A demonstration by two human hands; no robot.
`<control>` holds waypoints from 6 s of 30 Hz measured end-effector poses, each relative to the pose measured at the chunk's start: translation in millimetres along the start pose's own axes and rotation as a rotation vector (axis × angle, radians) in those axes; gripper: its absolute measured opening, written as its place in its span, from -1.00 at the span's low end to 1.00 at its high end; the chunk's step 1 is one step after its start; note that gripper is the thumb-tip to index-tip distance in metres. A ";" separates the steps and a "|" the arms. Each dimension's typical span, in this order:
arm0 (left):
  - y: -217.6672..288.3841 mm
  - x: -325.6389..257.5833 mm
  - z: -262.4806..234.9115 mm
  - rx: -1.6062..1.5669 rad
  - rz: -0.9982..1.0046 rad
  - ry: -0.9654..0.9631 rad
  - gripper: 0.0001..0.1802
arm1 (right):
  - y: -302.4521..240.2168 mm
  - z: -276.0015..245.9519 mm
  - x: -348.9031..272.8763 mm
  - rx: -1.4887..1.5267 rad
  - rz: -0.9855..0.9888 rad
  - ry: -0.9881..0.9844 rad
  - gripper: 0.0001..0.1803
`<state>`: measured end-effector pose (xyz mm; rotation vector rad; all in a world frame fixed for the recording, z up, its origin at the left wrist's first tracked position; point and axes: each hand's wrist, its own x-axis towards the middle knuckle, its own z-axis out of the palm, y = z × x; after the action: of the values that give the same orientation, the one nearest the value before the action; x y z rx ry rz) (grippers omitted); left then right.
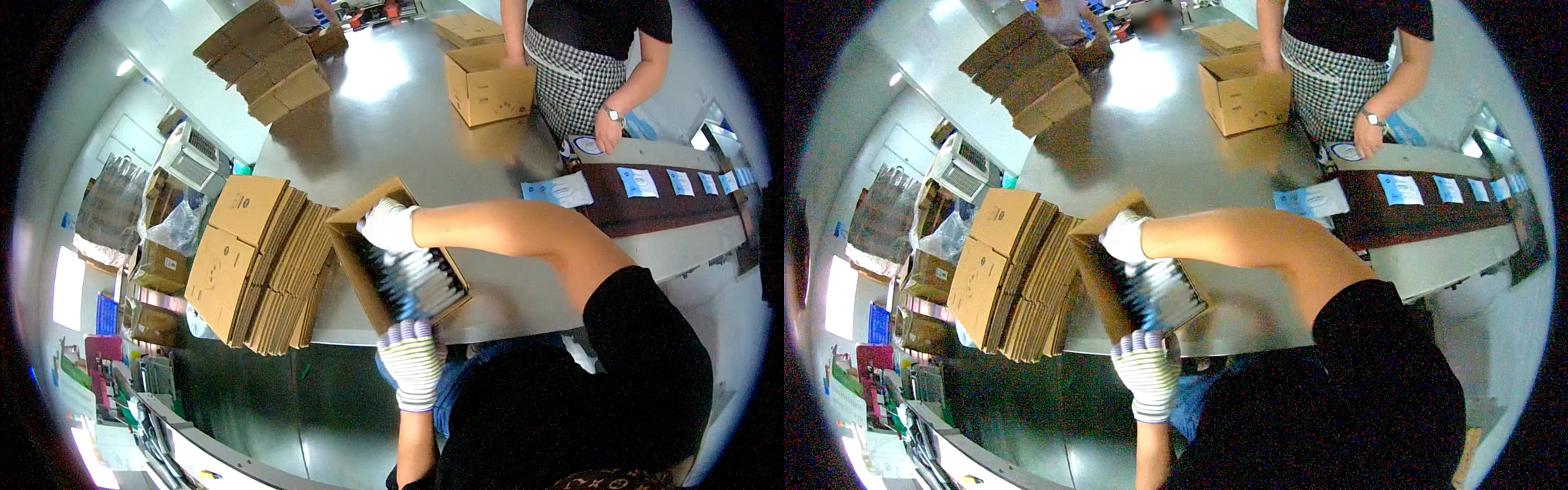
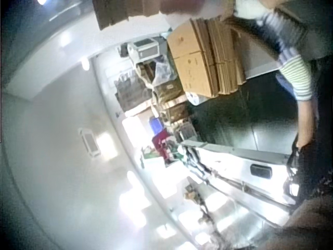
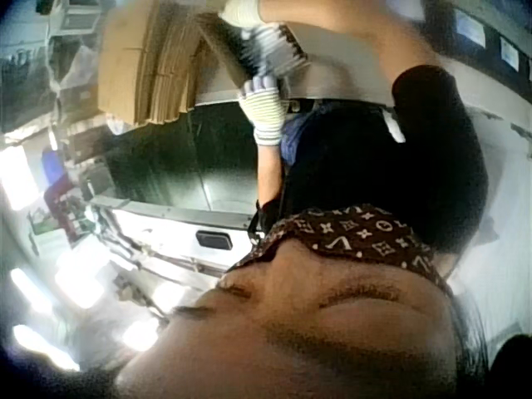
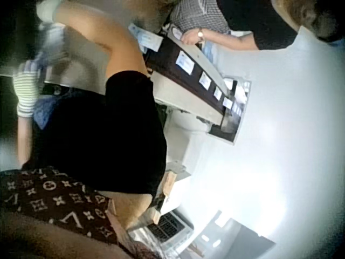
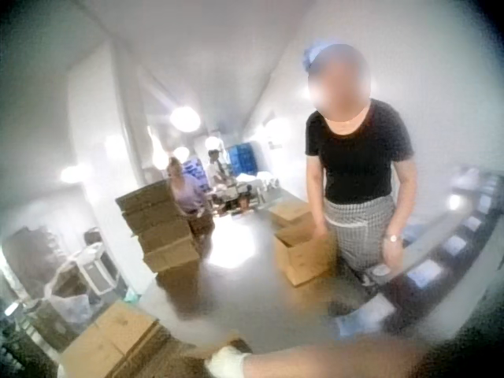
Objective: The person assembles cardboard boxes and fills them with small blue packages from a pile, then moves the boxes aside. The person uses gloved hands to fold the boxes and neatly stack the packages inside.
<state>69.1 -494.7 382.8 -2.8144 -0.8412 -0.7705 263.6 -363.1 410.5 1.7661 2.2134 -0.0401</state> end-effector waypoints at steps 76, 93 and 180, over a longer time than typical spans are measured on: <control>-233.1 -6.8 -87.6 0.466 -0.489 0.105 -0.69 | -62.6 224.1 -169.3 0.576 0.206 0.438 -0.27; -40.6 38.5 -145.0 -0.456 -0.205 0.774 -0.67 | -24.6 116.2 -202.7 1.134 0.499 0.555 -0.21; -32.8 18.7 -70.6 -1.003 -0.786 0.519 -0.44 | 12.1 19.6 -204.8 1.502 0.658 1.303 -0.62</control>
<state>33.9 -474.7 451.9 -2.5359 -1.8410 -2.4770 319.0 -558.4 446.2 4.2344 1.9939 -0.7677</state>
